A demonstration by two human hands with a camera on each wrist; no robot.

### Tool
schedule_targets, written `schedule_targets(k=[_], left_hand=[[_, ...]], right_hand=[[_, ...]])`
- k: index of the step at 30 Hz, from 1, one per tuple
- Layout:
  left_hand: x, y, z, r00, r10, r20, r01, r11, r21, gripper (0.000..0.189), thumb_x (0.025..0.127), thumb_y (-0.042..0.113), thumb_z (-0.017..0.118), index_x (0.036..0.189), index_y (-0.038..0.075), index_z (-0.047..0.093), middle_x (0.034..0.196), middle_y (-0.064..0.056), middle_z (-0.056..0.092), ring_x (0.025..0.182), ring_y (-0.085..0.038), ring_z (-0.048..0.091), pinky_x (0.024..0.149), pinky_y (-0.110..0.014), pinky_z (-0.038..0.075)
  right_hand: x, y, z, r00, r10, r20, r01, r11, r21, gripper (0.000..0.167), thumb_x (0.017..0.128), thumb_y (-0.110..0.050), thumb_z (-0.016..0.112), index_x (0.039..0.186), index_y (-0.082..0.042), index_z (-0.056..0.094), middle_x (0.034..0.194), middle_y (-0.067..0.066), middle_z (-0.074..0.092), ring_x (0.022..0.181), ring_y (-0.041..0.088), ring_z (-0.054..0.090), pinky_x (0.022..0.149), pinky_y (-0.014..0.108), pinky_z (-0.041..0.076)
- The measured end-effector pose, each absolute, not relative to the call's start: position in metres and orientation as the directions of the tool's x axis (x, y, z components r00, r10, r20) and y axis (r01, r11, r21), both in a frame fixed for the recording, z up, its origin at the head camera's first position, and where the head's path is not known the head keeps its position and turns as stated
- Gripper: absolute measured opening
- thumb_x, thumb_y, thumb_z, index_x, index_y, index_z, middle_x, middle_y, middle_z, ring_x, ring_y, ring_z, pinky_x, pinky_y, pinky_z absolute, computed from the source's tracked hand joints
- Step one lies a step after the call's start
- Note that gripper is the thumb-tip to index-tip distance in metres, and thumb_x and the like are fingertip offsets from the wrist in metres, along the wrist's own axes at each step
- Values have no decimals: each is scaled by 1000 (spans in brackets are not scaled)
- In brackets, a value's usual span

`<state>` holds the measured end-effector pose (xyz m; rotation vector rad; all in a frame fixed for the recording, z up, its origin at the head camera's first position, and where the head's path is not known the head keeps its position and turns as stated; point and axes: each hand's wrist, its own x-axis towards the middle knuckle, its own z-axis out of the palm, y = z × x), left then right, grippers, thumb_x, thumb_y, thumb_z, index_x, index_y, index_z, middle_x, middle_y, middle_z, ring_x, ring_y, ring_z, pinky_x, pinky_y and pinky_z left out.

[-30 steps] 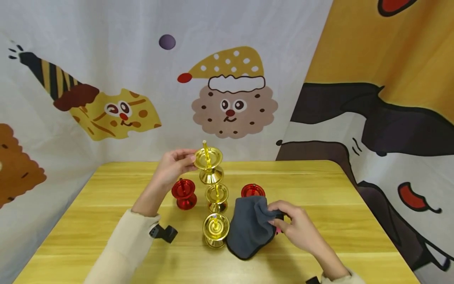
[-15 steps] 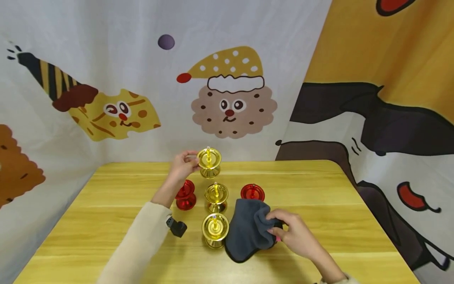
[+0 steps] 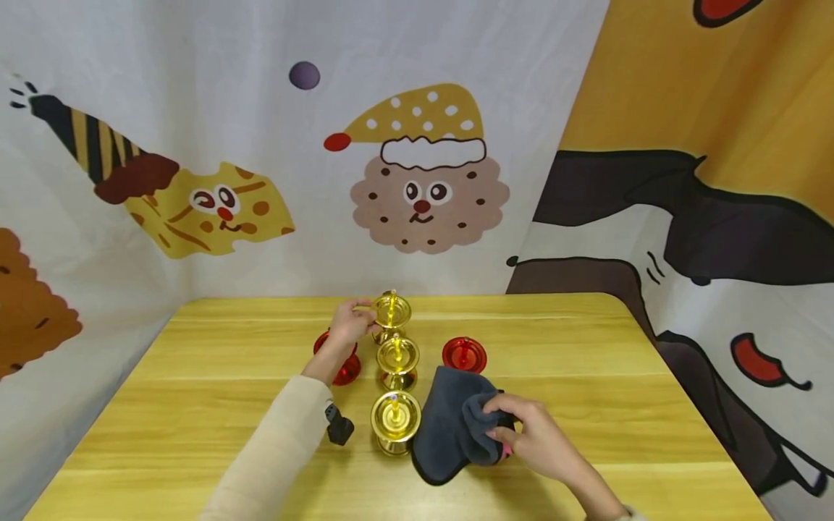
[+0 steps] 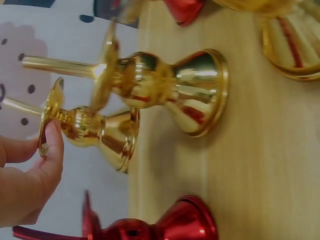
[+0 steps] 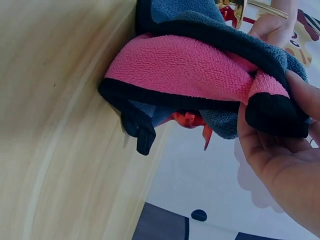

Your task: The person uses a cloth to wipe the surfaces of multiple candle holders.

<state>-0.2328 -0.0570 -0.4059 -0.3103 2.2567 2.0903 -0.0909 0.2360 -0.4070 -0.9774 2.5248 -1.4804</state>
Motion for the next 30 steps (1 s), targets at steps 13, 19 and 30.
schedule_targets(k=[13,19,30], left_hand=[[-236,-46,-430,-976,-146,-160,-174,86,981,27,86,-9,53,113,-11,51,88,-18,55,86,-39,59,77,-39,53],[-256,-48,-457,-985,-91,-143,-148,47,988,34,85,-13,49,119,-12,49,92,-25,58,80,-33,63,71,-33,55],[-236,-49,-425,-986,74,-146,-138,109,984,45,87,-14,41,131,-15,35,113,-32,51,90,-28,53,74,-32,48]], right_hand=[[-92,238,-410,-798,-547,252,-506,383,-772,28,76,9,66,100,-5,60,97,16,61,65,9,57,61,22,50],[-92,238,-409,-804,-538,252,-514,416,-750,28,76,5,68,99,-7,62,97,11,63,85,7,55,65,22,50],[-92,238,-408,-806,-539,243,-507,421,-752,26,76,3,69,98,-8,62,97,10,63,87,6,55,65,22,50]])
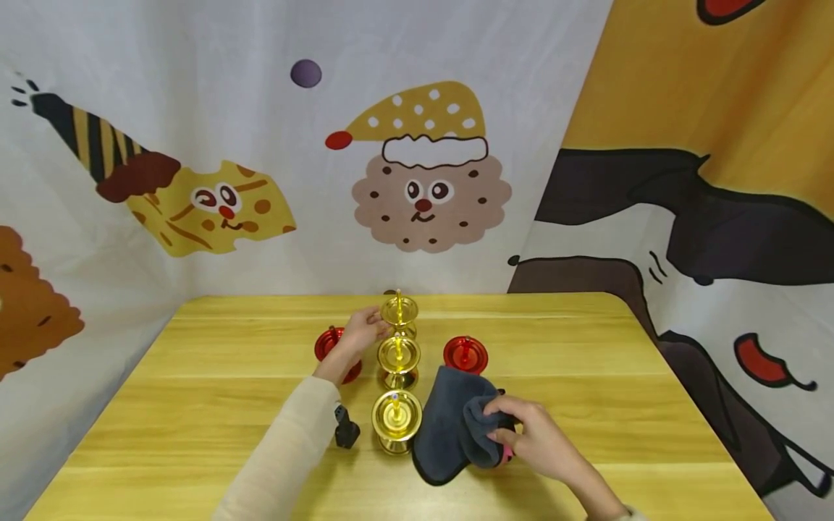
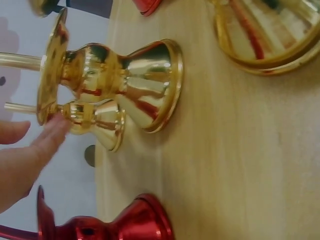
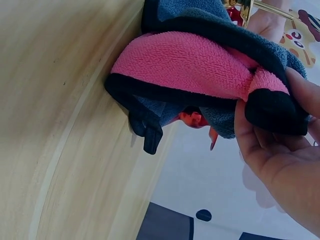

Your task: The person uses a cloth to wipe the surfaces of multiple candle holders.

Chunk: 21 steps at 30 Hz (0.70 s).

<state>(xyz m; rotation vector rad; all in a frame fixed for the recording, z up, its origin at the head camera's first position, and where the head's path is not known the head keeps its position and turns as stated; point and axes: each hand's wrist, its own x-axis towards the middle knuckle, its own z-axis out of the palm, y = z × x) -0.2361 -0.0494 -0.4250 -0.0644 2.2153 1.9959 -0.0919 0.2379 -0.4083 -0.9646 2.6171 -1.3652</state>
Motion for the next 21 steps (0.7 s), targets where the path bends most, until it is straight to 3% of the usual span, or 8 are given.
schedule_targets(k=[5,12,21], left_hand=[[-237,-57,-411,-985,58,-160,-138,276,951,47,91,-2,46,134,-13,32,129,-30,43,119,-38,42,97,-42,40],[-237,-76,-379,-990,39,-132,-115,302,946,40,92,0,48,130,-8,42,126,-24,47,115,-33,46,93,-39,43],[-226,-127,-364,-983,76,-165,-137,287,948,37,94,-2,44,129,-11,40,125,-28,46,114,-38,46,94,-44,43]], right_hand=[[-93,240,-406,-815,-540,210,-482,431,-763,23,77,1,69,98,-7,62,98,11,62,86,6,55,64,24,50],[-94,242,-404,-823,-536,190,-465,443,-766,22,78,-2,69,99,-7,62,99,12,61,88,6,55,63,24,50],[-95,245,-407,-816,-546,189,-471,439,-765,21,79,-4,69,98,-8,61,98,11,62,86,6,55,63,24,50]])
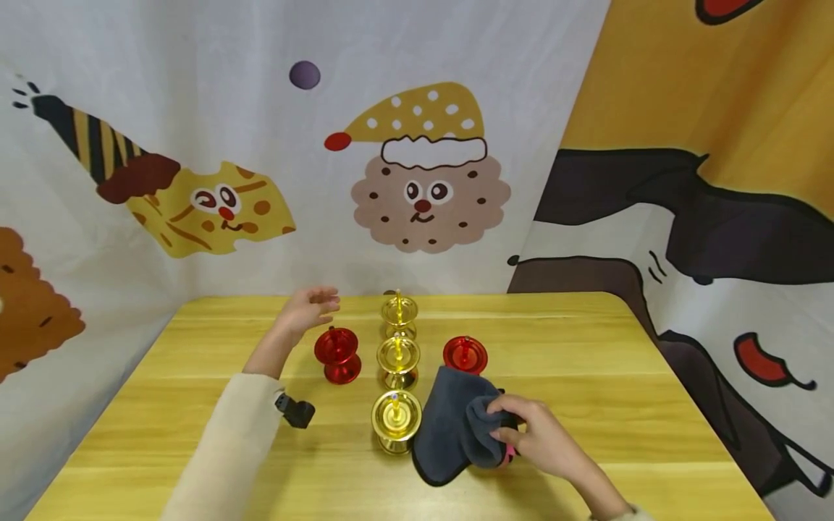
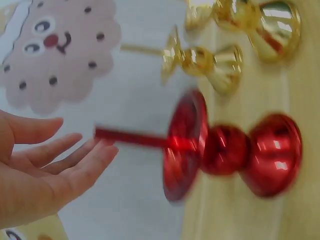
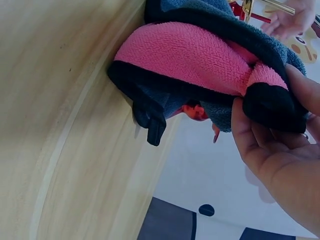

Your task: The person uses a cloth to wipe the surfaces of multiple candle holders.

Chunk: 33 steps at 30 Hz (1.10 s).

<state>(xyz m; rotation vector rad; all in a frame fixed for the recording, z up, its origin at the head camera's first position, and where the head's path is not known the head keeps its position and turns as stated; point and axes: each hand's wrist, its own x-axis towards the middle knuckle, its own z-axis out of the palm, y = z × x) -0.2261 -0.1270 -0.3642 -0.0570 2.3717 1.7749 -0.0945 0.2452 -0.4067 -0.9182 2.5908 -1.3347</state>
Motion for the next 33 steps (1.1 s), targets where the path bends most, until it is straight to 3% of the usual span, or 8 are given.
schedule_targets(k=[9,13,17,22,33], left_hand=[[-215,-154,-397,-956,75,-285,-253,290,923,36,92,-4,45,126,-15,40,120,-32,46,109,-38,49,90,-45,46],[-209,-157,-410,-940,79,-331,-294,298,908,35,91,-6,46,123,-18,40,107,-28,53,86,-27,59,80,-40,52],[-207,-160,-419,-928,83,-364,-336,244,910,30,90,-8,46,118,-18,44,91,-19,56,68,-17,59,74,-36,54],[-207,-163,-426,-919,110,-378,-359,157,920,27,91,-11,41,117,-19,42,89,-17,54,69,-18,59,81,-40,52],[-198,-161,-402,-932,145,-331,-318,109,942,28,91,-9,43,117,-19,40,88,-15,50,68,-16,57,76,-33,54]], right_hand=[[-94,247,-409,-820,-541,188,-468,445,-763,21,79,-5,69,98,-8,61,98,11,62,84,6,54,62,23,49],[-94,246,-408,-821,-542,177,-459,443,-770,21,79,-5,69,98,-7,61,98,11,62,84,6,54,62,23,49],[-94,247,-408,-823,-543,164,-449,447,-774,20,80,-6,69,98,-7,61,99,12,62,85,5,54,63,23,49],[-94,248,-409,-825,-542,162,-448,449,-773,20,80,-7,69,98,-7,61,99,13,61,84,6,53,61,24,48],[-96,246,-403,-828,-480,290,-497,390,-775,25,77,7,67,99,-1,61,94,9,61,81,6,57,61,25,52]])
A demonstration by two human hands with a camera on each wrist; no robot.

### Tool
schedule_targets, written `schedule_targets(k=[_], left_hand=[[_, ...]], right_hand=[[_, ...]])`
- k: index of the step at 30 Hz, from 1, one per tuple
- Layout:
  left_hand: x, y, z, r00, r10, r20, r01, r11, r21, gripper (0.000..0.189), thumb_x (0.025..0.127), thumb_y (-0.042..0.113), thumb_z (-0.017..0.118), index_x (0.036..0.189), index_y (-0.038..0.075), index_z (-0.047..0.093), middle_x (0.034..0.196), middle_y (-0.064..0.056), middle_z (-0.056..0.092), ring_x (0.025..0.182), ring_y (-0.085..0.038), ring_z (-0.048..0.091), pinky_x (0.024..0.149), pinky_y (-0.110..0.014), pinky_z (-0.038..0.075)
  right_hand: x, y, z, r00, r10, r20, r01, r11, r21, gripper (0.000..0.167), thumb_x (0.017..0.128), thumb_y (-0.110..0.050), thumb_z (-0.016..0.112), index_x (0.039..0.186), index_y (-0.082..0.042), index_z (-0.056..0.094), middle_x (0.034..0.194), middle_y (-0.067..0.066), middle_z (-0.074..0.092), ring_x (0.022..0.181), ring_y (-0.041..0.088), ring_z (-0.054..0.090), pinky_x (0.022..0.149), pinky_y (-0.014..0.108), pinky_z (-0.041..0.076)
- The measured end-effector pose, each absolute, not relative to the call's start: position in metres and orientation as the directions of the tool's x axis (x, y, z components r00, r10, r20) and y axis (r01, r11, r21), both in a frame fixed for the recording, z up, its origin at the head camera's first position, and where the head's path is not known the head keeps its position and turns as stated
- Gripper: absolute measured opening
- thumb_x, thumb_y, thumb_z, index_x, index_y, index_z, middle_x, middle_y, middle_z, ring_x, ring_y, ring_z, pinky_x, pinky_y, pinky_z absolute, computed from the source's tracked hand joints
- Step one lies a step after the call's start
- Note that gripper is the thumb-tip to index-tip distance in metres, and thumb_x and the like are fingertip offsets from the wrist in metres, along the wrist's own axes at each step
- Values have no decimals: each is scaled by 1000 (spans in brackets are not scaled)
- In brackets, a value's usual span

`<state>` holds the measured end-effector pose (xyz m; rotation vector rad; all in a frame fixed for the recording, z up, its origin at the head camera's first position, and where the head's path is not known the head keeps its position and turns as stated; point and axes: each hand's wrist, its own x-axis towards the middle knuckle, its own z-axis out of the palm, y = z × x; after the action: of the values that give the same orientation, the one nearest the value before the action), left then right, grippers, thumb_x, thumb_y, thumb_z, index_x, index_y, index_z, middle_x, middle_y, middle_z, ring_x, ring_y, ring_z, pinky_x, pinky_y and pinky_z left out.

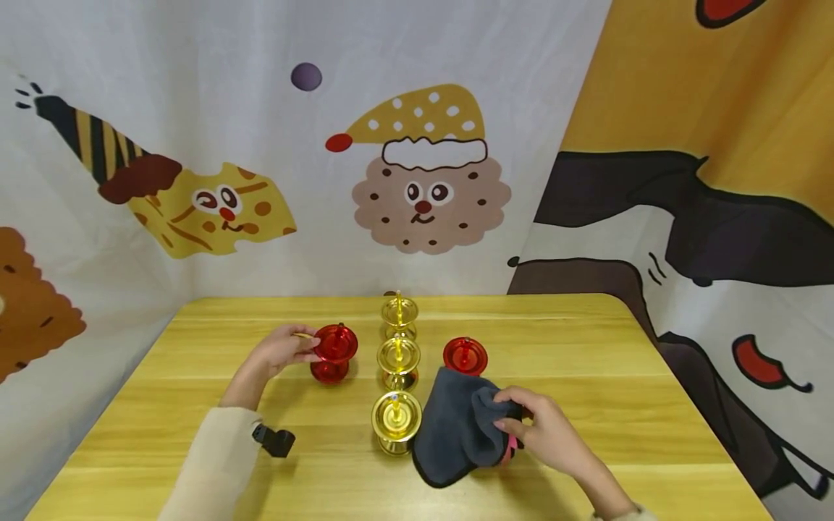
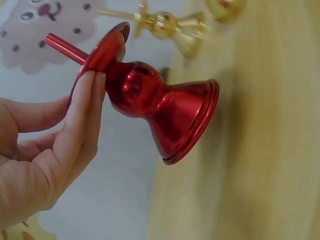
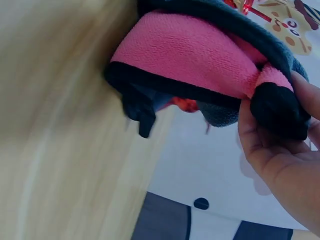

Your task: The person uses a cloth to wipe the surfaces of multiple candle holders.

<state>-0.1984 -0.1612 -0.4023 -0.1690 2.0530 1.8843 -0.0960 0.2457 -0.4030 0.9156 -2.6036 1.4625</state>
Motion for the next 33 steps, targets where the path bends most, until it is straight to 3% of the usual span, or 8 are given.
schedule_targets(k=[8,16,20,24,29,33], left_hand=[[-183,-142,-358,-957,195,-215,-191,133,972,26,93,-5,44,114,-18,43,96,-22,54,71,-18,62,76,-36,53],[-157,-96,-325,-970,229,-78,-55,105,993,20,90,-7,48,107,-17,51,91,-22,54,65,-19,62,71,-39,55],[-147,-74,-323,-963,265,-52,-25,106,994,19,90,-7,50,107,-15,54,93,-21,56,64,-18,62,69,-38,55],[-140,-61,-323,-954,294,-50,-17,113,993,19,90,-6,50,108,-13,54,95,-21,57,65,-19,63,67,-35,56],[-136,-55,-325,-949,313,-29,2,97,995,18,90,-7,49,106,-14,54,94,-21,56,64,-21,63,66,-36,56],[-135,-55,-330,-951,309,-5,23,89,996,17,90,-8,48,104,-14,54,90,-20,55,62,-22,63,66,-38,56]], right_hand=[[-102,240,-360,-870,-356,340,-469,386,-794,21,80,6,64,98,-4,61,86,2,59,55,11,47,41,26,40],[-108,207,-318,-907,-194,375,-421,465,-779,19,83,-2,65,102,-3,61,87,7,60,62,14,57,51,26,50],[-111,184,-312,-914,-141,381,-403,427,-810,19,83,-3,65,102,-1,62,84,10,60,62,14,57,52,27,51],[-114,166,-316,-908,-156,388,-418,354,-836,21,83,-3,66,103,-1,62,87,12,61,64,14,58,53,26,51],[-117,156,-326,-888,-275,369,-442,290,-849,31,82,-3,66,113,-1,60,113,16,59,69,15,60,51,28,52],[-119,154,-333,-866,-353,353,-464,306,-832,40,80,0,67,119,-1,57,120,15,55,75,15,61,57,27,54]])
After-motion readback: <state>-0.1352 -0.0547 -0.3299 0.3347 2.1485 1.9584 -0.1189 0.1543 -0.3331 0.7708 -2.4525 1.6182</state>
